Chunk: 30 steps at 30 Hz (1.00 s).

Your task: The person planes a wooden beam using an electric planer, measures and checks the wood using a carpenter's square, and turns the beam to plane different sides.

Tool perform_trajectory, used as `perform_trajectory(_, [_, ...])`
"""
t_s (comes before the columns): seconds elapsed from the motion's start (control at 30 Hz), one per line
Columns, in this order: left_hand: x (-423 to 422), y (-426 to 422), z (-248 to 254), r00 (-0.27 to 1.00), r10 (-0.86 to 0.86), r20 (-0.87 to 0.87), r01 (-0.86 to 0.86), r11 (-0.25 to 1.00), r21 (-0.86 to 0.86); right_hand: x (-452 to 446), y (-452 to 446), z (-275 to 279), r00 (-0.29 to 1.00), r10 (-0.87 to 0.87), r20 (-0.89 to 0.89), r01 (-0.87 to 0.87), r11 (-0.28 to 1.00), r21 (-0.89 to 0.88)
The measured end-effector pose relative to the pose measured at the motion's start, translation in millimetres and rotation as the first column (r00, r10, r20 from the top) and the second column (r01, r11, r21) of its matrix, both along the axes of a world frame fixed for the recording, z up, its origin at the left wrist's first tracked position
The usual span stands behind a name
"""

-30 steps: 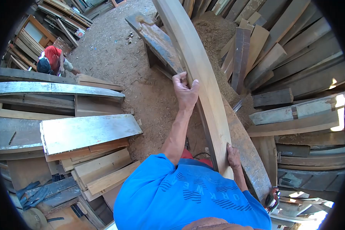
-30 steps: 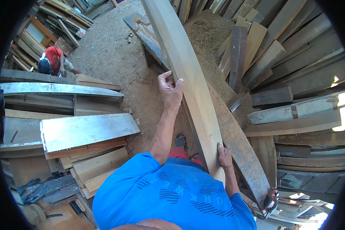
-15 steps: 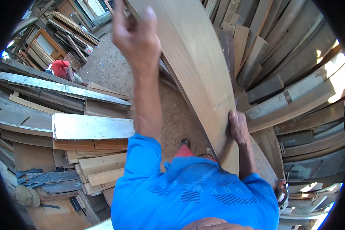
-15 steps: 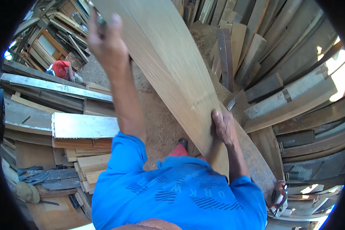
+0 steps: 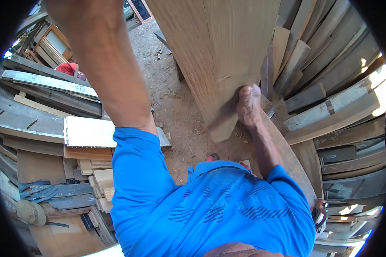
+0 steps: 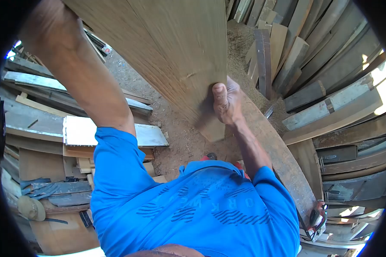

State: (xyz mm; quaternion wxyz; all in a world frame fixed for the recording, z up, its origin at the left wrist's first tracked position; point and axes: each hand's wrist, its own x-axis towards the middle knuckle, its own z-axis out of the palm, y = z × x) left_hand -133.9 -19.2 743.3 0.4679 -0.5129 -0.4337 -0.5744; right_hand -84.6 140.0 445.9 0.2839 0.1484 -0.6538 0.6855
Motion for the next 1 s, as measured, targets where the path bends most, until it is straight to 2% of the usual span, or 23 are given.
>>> perform_trajectory(0.1, [-21.6, -15.8, -25.9, 0.995, -0.083, 0.059, 0.09, 0.989, -0.118, -20.9, -8.6, -11.5, 0.999, 0.01, 0.046, -0.017, 0.987, 0.161])
perform_trajectory(0.13, [-31.6, -19.5, -39.6, 0.987, -0.124, 0.104, 0.141, 0.976, -0.169, -21.7, -7.5, 2.7, 0.992, 0.007, 0.126, -0.034, 0.976, 0.213])
perform_trajectory(0.2, [-51.9, -25.2, -77.7, 0.934, -0.226, 0.275, 0.303, 0.911, -0.279, -31.1, 2.0, 41.0, 0.993, -0.084, -0.087, 0.101, 0.971, 0.216])
perform_trajectory(0.23, [-58.2, -28.9, -103.5, 0.867, -0.275, 0.415, 0.418, 0.855, -0.306, -36.0, 7.7, 61.2, 0.969, -0.137, -0.207, 0.18, 0.961, 0.21])
perform_trajectory(0.27, [-64.3, -30.2, -131.0, 0.756, -0.306, 0.579, 0.549, 0.777, -0.306, -34.7, 9.2, 79.1, 0.954, -0.187, -0.233, 0.222, 0.966, 0.134])
perform_trajectory(0.33, [-78.6, -31.2, -182.4, 0.438, -0.317, 0.842, 0.79, 0.583, -0.191, -29.0, 7.7, 104.6, 0.917, -0.288, -0.277, 0.296, 0.955, -0.012])
perform_trajectory(0.4, [-107.5, -26.5, -229.7, 0.32, -0.442, 0.838, 0.923, 0.345, -0.17, -28.9, 29.3, 102.2, 0.931, -0.329, -0.162, 0.312, 0.943, -0.118])
perform_trajectory(0.43, [-97.7, -18.1, -235.6, 0.182, -0.477, 0.86, 0.956, 0.291, -0.041, -26.2, 43.7, 93.3, 0.932, -0.349, -0.099, 0.33, 0.929, -0.168])
perform_trajectory(0.5, [-131.5, 0.0, -292.3, 0.023, -0.402, 0.915, 0.998, 0.063, 0.003, -19.6, 69.2, 65.4, 0.912, -0.38, -0.152, 0.351, 0.917, -0.189])
perform_trajectory(0.53, [-139.1, 18.6, -316.4, -0.009, -0.323, 0.946, 1.0, 0.011, 0.013, -11.9, 80.0, 57.6, 0.914, -0.374, -0.156, 0.335, 0.914, -0.229])
perform_trajectory(0.57, [-141.7, 35.9, -341.0, -0.038, -0.226, 0.973, 0.999, -0.045, 0.028, 1.4, 86.3, 50.6, 0.914, -0.375, -0.152, 0.325, 0.904, -0.278])
perform_trajectory(0.6, [-140.3, 53.1, -369.0, -0.058, -0.121, 0.991, 0.993, -0.106, 0.046, 13.4, 87.5, 46.6, 0.883, -0.452, -0.131, 0.398, 0.865, -0.305])
perform_trajectory(0.67, [-132.8, 92.7, -434.2, 0.158, 0.009, 0.987, 0.957, -0.246, -0.151, 37.9, 95.2, 38.7, 0.87, -0.475, -0.131, 0.404, 0.84, -0.362])
perform_trajectory(0.73, [-117.2, 129.5, -501.8, 0.405, 0.066, 0.912, 0.848, -0.401, -0.348, 63.9, 106.1, 26.1, 0.845, -0.518, -0.131, 0.43, 0.805, -0.409])
perform_trajectory(0.8, [-91.8, 154.6, -570.6, 0.285, -0.04, 0.958, 0.871, -0.407, -0.276, 93.4, 123.8, 0.6, 0.832, -0.54, -0.128, 0.439, 0.781, -0.443])
perform_trajectory(0.87, [-66.9, 177.8, -631.7, 0.129, -0.105, 0.986, 0.873, -0.459, -0.163, 125.3, 126.1, -0.3, 0.809, -0.578, -0.106, 0.458, 0.734, -0.502])
perform_trajectory(0.97, [-22.7, 205.7, -620.7, 0.128, -0.044, 0.991, 0.833, -0.538, -0.131, 180.4, 141.2, -20.6, 0.774, -0.627, -0.088, 0.495, 0.686, -0.533])
perform_trajectory(1.0, [-7.3, 211.4, -624.6, 0.081, 0.105, 0.991, 0.83, -0.558, -0.009, 198.7, 151.1, -35.2, 0.736, -0.674, -0.068, 0.537, 0.642, -0.547])
